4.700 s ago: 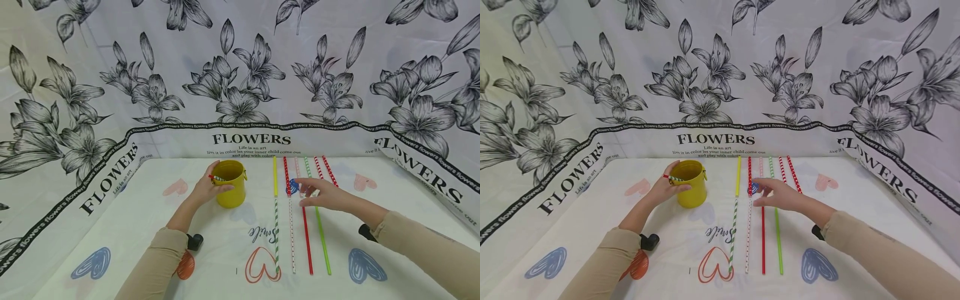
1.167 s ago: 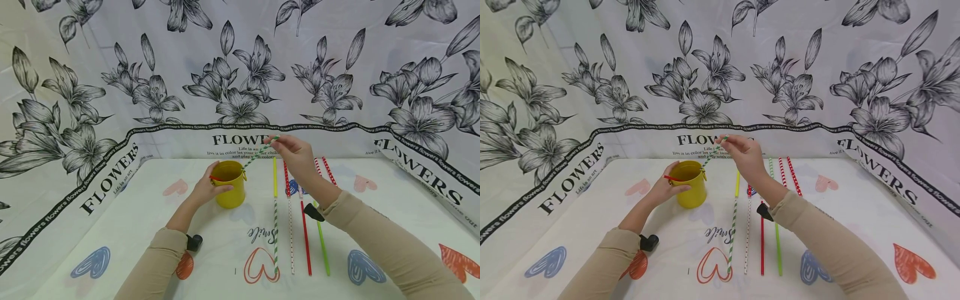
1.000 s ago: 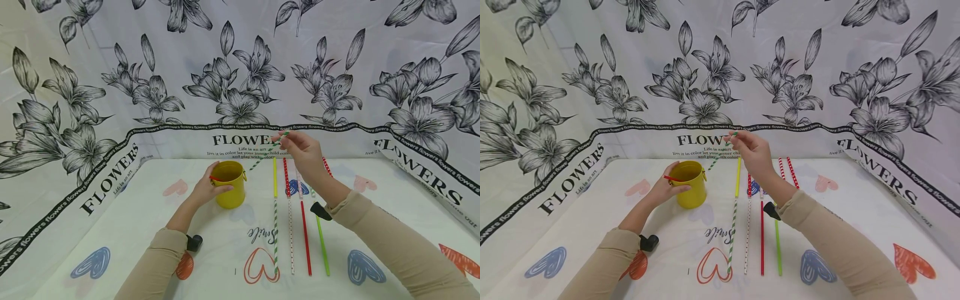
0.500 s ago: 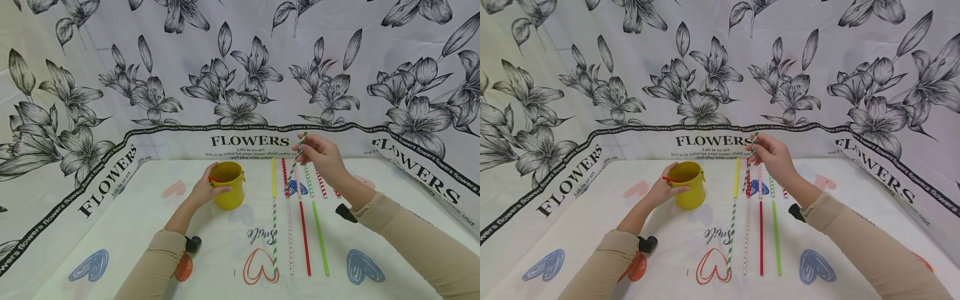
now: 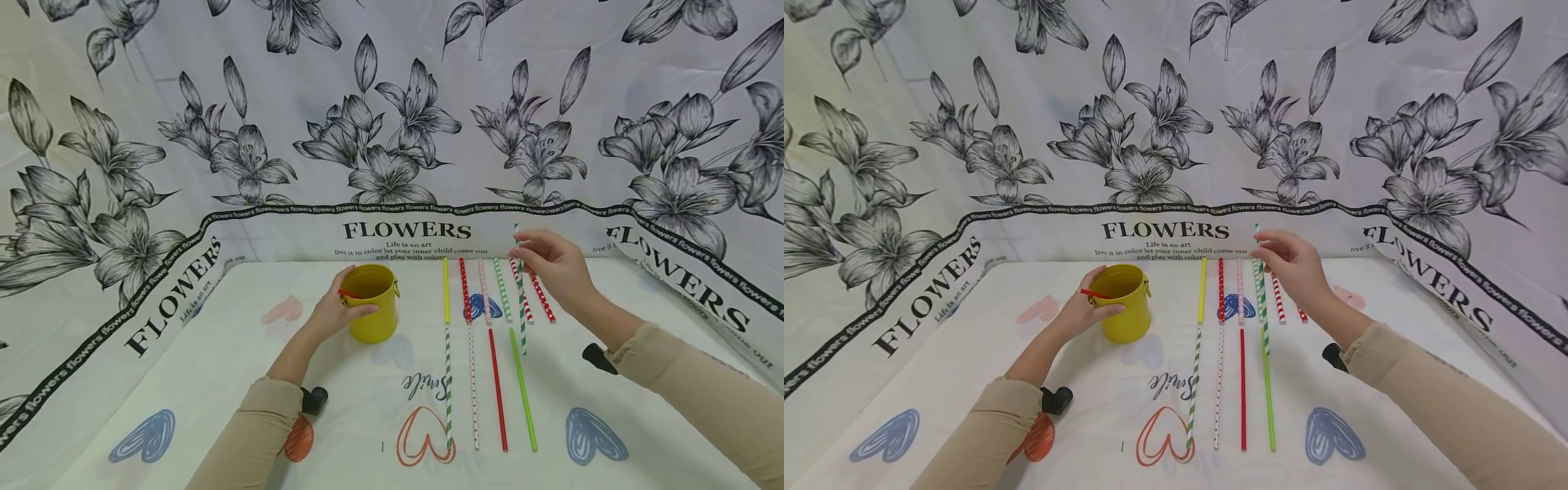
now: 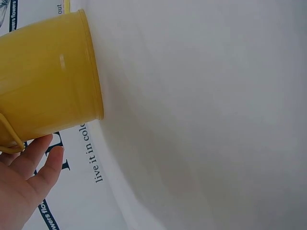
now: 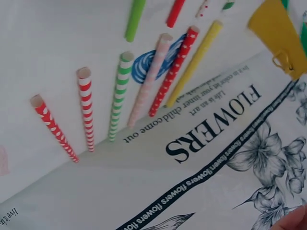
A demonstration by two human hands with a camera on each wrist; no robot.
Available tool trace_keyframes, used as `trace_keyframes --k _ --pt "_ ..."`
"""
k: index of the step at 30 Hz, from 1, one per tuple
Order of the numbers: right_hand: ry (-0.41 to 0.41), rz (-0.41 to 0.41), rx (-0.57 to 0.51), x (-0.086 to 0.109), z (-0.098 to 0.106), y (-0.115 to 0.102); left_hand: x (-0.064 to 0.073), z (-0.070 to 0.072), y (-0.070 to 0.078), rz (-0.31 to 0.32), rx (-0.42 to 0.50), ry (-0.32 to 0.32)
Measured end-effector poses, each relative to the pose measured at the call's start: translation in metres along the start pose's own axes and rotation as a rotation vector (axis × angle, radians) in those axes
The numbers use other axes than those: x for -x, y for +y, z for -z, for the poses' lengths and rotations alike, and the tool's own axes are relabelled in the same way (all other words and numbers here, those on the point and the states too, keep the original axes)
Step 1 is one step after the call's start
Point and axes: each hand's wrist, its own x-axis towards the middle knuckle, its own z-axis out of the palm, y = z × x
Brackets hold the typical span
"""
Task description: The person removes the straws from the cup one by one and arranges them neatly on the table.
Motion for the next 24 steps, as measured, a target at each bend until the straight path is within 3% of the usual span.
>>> trace_keyframes --k 5,11,24 --pt "-0.051 0.028 0.145 0.004 0.009 0.009 0.0 0.0 0.001 0.003 -0.005 -0.001" --pt "-0.104 0.031 0.2 0.009 0.02 0.021 0.0 0.0 0.001 0.014 -0.008 0.002" --pt "-0.222 -0.092 0.303 0.023 0.035 0.042 -0.002 0.0 0.0 0.007 -0.01 0.003"
